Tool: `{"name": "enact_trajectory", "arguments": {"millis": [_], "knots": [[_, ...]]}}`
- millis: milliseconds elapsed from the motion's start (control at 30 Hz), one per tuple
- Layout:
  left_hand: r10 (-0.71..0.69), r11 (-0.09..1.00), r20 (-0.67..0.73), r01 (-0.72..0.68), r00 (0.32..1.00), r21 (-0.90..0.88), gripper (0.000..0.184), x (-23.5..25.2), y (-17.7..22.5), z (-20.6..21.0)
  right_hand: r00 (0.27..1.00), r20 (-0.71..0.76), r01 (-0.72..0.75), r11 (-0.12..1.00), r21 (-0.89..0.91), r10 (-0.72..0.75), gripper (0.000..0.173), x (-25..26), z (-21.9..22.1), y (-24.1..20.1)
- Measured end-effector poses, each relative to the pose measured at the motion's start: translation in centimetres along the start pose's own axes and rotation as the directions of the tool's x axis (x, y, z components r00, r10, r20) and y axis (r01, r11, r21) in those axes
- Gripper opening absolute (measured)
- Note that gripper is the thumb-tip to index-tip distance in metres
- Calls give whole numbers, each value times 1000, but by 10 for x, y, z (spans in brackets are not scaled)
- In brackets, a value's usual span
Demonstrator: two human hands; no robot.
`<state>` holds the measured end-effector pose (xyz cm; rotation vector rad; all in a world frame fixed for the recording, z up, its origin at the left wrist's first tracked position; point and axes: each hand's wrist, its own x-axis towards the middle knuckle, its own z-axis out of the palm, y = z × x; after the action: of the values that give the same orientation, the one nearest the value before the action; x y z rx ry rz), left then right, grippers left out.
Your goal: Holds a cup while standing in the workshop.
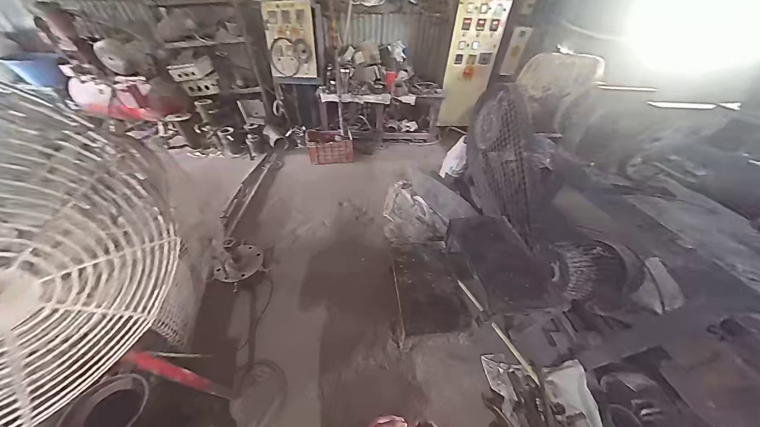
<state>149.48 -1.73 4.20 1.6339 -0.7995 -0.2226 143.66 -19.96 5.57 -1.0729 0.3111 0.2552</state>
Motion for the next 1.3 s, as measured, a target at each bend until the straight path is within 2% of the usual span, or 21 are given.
{"name": "enact_trajectory", "arguments": {"millis": [367, 567, 700, 1067, 1300], "knots": [[36, 997, 172, -25, 984, -66, 67, 39, -29, -64, 978, -196, 72, 997, 16, -68, 35, 41, 50, 1], [78, 996, 301, -62, 950, -65, 66, 51, -36, -81, 959, -265, 122, 991, 58, -103, 39, 45, 61, 13], [74, 997, 323, -58, 943, -60, 66, 59, -35, -77, 955, -282, 108, 994, 32, -95, 41, 44, 57, 5], [99, 980, 261, -49, 960, -192, 63, 71, -29, -46, 960, -244, 143, 990, -12, -141, 46, 33, 28, -19], [100, 978, 227, -54, 969, -199, 60, 69, -25, -28, 967, -228, 121, 993, 4, -117, 43, 22, 16, -27]]}}
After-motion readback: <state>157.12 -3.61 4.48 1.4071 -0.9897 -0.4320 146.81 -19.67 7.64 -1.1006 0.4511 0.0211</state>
